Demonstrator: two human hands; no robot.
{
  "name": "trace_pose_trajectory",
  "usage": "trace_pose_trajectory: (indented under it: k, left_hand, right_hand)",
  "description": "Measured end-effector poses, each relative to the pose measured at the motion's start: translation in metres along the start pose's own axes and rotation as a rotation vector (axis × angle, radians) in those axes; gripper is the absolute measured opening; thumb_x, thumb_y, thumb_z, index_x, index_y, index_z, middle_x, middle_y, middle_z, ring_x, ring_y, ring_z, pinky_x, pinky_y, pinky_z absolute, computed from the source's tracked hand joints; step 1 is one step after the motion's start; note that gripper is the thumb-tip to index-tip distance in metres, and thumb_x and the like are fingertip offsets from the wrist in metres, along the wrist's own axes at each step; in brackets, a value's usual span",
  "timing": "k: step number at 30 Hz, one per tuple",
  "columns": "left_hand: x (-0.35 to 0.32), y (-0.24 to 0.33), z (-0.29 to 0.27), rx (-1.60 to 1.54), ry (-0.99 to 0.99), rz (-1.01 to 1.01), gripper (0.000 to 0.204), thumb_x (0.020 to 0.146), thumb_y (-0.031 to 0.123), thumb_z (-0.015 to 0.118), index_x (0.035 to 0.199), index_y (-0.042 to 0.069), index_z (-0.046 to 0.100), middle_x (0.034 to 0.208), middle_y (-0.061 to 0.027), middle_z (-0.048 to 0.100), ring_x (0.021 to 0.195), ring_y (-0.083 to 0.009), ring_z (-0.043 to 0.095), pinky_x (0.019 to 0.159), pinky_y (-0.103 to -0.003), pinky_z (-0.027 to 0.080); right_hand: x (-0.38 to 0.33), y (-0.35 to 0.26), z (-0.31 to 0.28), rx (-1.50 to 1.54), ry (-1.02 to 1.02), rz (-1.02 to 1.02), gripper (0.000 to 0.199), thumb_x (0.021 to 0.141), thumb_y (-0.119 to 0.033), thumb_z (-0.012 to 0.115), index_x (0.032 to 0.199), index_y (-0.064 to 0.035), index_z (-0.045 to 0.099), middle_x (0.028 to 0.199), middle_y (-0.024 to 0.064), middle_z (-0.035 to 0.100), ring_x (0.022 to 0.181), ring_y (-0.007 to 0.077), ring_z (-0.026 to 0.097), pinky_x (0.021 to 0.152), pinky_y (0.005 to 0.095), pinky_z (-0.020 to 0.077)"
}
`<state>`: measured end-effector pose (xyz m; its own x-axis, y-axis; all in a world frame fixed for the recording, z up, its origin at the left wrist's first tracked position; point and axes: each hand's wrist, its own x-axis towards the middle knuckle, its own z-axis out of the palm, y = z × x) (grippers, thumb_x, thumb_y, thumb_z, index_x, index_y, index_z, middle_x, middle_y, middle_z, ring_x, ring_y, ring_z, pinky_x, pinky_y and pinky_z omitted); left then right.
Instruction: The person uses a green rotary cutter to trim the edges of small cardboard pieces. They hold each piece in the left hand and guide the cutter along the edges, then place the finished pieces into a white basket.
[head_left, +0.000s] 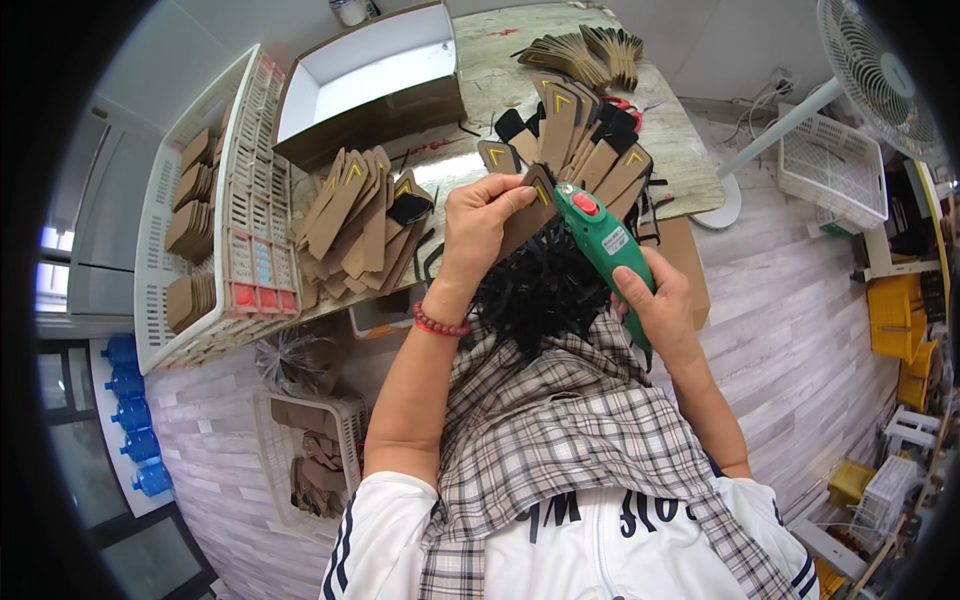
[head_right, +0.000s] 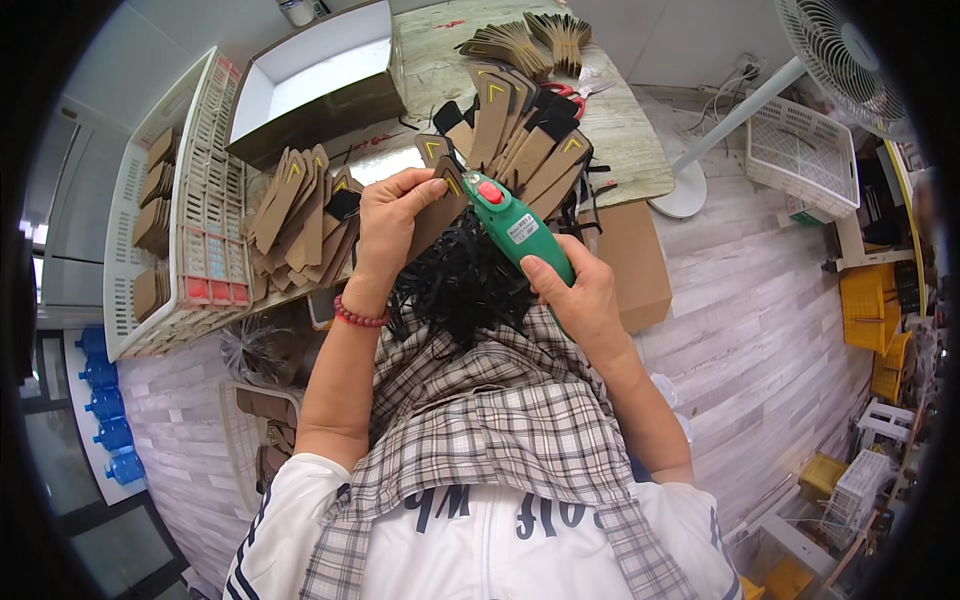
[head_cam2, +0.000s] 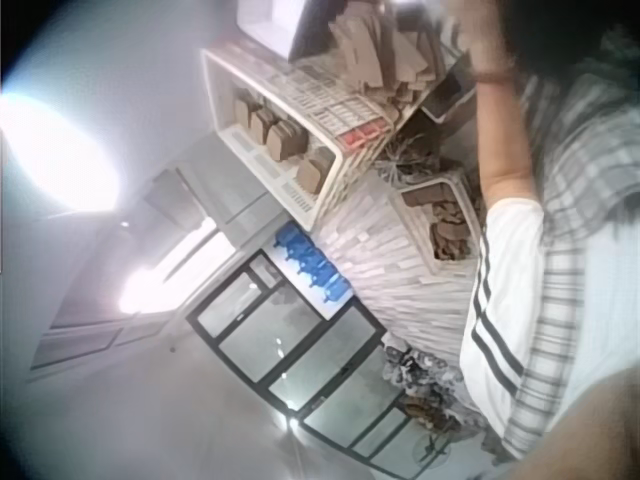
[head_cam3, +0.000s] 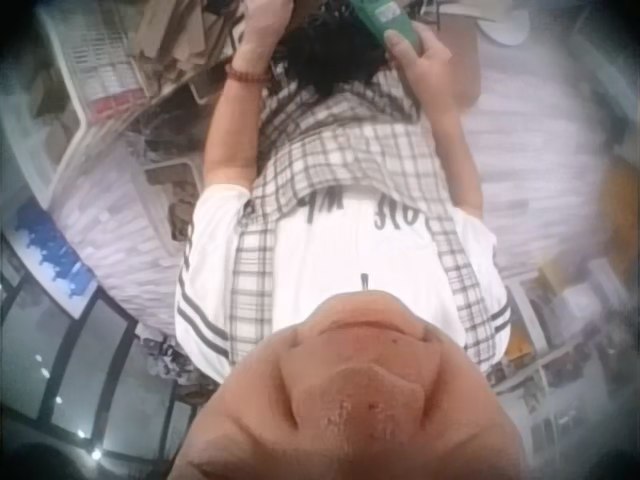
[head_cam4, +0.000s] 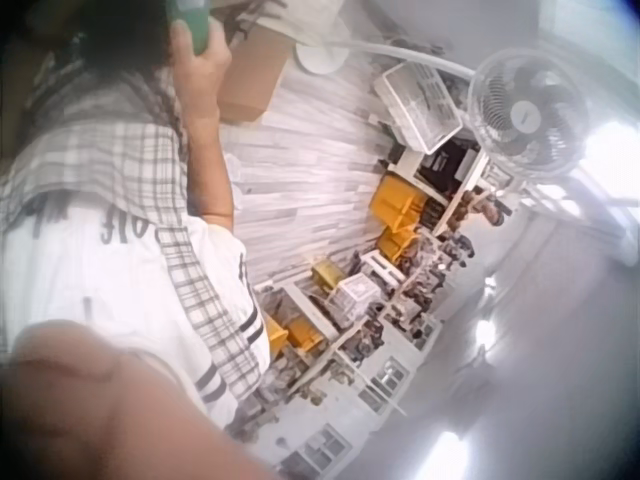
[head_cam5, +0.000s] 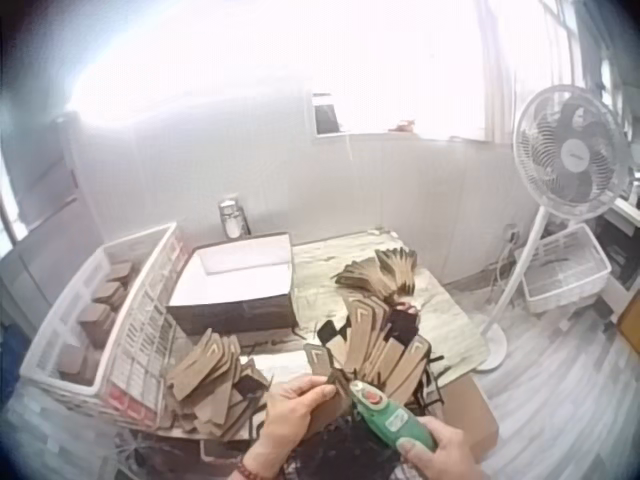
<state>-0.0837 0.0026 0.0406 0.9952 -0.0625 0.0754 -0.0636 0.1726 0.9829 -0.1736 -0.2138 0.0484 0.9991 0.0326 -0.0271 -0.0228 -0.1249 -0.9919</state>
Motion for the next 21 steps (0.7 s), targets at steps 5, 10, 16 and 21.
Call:
trace_pose_trajectory:
  k: [5,10,16,21]
  left_hand:
    - [0.001,0.004,-0.007,0.117,-0.080,-0.009,0.010,0.081,0.005,0.068,0.086,-0.004,0.069,0.075,0.0018,0.064,0.068,-0.0039,0.053,0.063,-0.019,0.043]
    - [0.006,0.009,-0.016,0.193,-0.181,0.007,0.012,0.080,0.006,0.068,0.086,-0.005,0.068,0.073,0.0015,0.062,0.068,-0.0047,0.052,0.063,-0.021,0.042]
    - [0.015,0.030,-0.024,0.411,-0.350,0.024,0.014,0.079,0.007,0.069,0.085,-0.006,0.067,0.073,-0.0014,0.063,0.070,-0.0070,0.055,0.065,-0.022,0.044]
    - [0.037,0.030,-0.035,0.488,-0.088,0.089,0.012,0.080,0.008,0.068,0.086,-0.002,0.066,0.076,0.0023,0.061,0.070,-0.0052,0.053,0.064,-0.021,0.043]
  right_hand:
    - [0.001,-0.002,-0.004,-0.006,-0.016,0.003,0.032,0.087,-0.028,0.066,0.100,0.0009,0.062,0.069,0.0010,0.058,0.058,0.0063,0.053,0.052,0.0217,0.0441]
    - [0.000,-0.003,-0.005,-0.016,-0.032,0.002,0.032,0.087,-0.027,0.067,0.101,0.0006,0.061,0.069,0.0006,0.058,0.058,0.0057,0.053,0.052,0.0215,0.0437]
    - [-0.002,-0.005,-0.011,-0.039,-0.070,0.014,0.032,0.087,-0.026,0.067,0.103,0.0006,0.061,0.069,0.0007,0.058,0.057,0.0054,0.052,0.053,0.0212,0.0431]
    - [-0.002,-0.010,-0.007,0.040,0.065,0.046,0.032,0.088,-0.025,0.066,0.105,0.0016,0.060,0.070,0.0010,0.058,0.058,0.0056,0.052,0.053,0.0211,0.0431]
